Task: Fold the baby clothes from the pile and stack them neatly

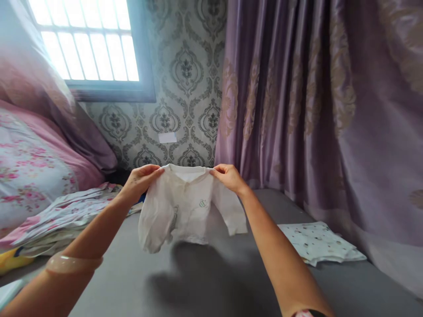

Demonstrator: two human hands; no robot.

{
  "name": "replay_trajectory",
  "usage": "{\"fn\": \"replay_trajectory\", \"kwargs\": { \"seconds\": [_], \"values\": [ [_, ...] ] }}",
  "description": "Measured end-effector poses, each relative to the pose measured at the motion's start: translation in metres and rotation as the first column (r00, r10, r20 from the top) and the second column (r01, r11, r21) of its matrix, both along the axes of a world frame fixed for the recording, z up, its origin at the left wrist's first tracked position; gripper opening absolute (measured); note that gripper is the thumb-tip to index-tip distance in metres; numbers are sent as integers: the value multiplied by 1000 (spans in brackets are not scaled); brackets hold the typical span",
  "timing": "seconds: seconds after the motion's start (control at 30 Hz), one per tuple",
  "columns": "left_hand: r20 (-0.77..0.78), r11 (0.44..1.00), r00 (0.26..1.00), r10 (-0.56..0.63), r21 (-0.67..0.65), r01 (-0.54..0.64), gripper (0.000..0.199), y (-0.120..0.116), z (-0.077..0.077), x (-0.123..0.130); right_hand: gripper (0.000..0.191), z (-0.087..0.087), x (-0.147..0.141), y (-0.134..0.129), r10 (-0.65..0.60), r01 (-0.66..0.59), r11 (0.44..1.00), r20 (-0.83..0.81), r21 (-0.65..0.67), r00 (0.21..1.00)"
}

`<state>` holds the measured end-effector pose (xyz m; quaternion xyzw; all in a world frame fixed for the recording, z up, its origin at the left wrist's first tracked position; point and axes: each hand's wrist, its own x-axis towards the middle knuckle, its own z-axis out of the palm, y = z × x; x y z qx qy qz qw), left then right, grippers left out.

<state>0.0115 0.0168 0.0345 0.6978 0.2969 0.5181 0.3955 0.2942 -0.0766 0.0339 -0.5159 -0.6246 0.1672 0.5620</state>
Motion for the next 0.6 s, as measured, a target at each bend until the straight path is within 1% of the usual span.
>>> {"fn": "replay_trajectory", "kwargs": {
  "seconds": [0.1, 0.2, 0.27, 0.33, 0.4, 0.47, 0.53, 0.6],
  "values": [
    [26, 1000, 999, 23, 16, -23, 52, 5, -2, 2, 49, -2, -4, 6, -33, 32, 998, 19, 56, 999],
    [15, 994, 997, 79, 79, -80, 47, 12, -5, 5, 46, -2, -12, 11, -141, 128, 981, 77, 146, 987],
    [-11, 979, 987, 161, 129, -158, 40, 14, -6, 6, 41, 0, -20, 10, -241, 210, 955, 135, 209, 961],
    [-57, 944, 961, 270, 210, -253, 33, 12, -7, 5, 38, 2, -28, 6, -325, 274, 927, 183, 256, 928],
    [-91, 879, 914, 396, 326, -348, 29, 5, -7, 2, 37, 3, -36, -1, -384, 312, 899, 212, 307, 899],
    [-78, 793, 870, 487, 458, -402, 27, -7, -6, -5, 38, 3, -43, -13, -427, 324, 869, 236, 375, 873],
    [-34, 693, 841, 540, 585, -421, 27, -25, -4, -16, 39, 3, -47, -31, -460, 319, 838, 259, 444, 849],
    [0, 596, 821, 571, 687, -416, 27, -49, 1, -31, 39, 5, -50, -55, -476, 302, 819, 285, 488, 832]
  ]
}}
